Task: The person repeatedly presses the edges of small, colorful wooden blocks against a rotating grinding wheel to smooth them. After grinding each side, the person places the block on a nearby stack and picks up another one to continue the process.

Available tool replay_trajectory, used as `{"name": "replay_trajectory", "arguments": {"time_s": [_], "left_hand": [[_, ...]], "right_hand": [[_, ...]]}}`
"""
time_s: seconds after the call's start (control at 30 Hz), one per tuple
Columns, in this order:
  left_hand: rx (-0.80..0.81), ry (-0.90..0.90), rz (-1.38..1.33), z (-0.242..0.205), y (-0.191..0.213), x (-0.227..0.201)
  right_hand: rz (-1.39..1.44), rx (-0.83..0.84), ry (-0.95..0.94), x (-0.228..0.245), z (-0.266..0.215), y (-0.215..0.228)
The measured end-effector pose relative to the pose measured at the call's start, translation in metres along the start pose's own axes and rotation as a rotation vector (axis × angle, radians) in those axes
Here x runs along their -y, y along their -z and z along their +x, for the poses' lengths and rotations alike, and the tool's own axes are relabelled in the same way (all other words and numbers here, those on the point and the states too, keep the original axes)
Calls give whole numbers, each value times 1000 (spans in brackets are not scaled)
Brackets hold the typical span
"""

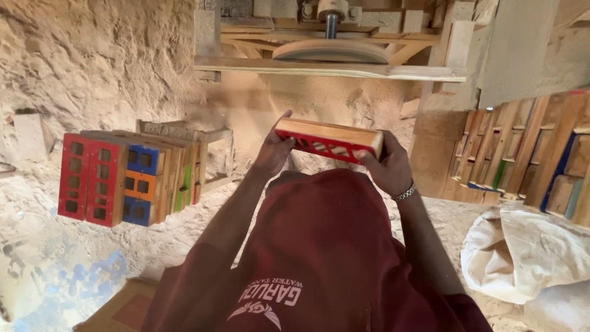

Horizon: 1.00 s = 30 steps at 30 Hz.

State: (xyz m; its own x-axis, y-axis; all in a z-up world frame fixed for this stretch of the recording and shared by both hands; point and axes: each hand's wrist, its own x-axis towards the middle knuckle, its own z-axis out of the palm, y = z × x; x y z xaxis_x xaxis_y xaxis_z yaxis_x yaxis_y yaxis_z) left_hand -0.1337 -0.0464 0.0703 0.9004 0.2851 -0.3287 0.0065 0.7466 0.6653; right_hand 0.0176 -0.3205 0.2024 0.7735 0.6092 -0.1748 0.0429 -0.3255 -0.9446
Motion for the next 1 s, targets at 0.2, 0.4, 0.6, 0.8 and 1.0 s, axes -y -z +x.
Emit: {"name": "replay_trajectory", "arguments": {"time_s": [0.2,0.4,0.6,0.8,1.0], "left_hand": [[-191,48,-58,25,-10,19],[-219,73,-261,101,-27,49],[-483,119,-195,167,-28,52],[-408,223,40,167,-5,27],[-229,375,133,159,34,9]], "right_hand": [[279,-311,-187,-46,9,-12],[637,-336,-528,-63,69,-36],[539,-289,-624,-74,125,-31],[740,-247,-736,-96,90,-78],[999,21,-741,-125,46,-115]]}}
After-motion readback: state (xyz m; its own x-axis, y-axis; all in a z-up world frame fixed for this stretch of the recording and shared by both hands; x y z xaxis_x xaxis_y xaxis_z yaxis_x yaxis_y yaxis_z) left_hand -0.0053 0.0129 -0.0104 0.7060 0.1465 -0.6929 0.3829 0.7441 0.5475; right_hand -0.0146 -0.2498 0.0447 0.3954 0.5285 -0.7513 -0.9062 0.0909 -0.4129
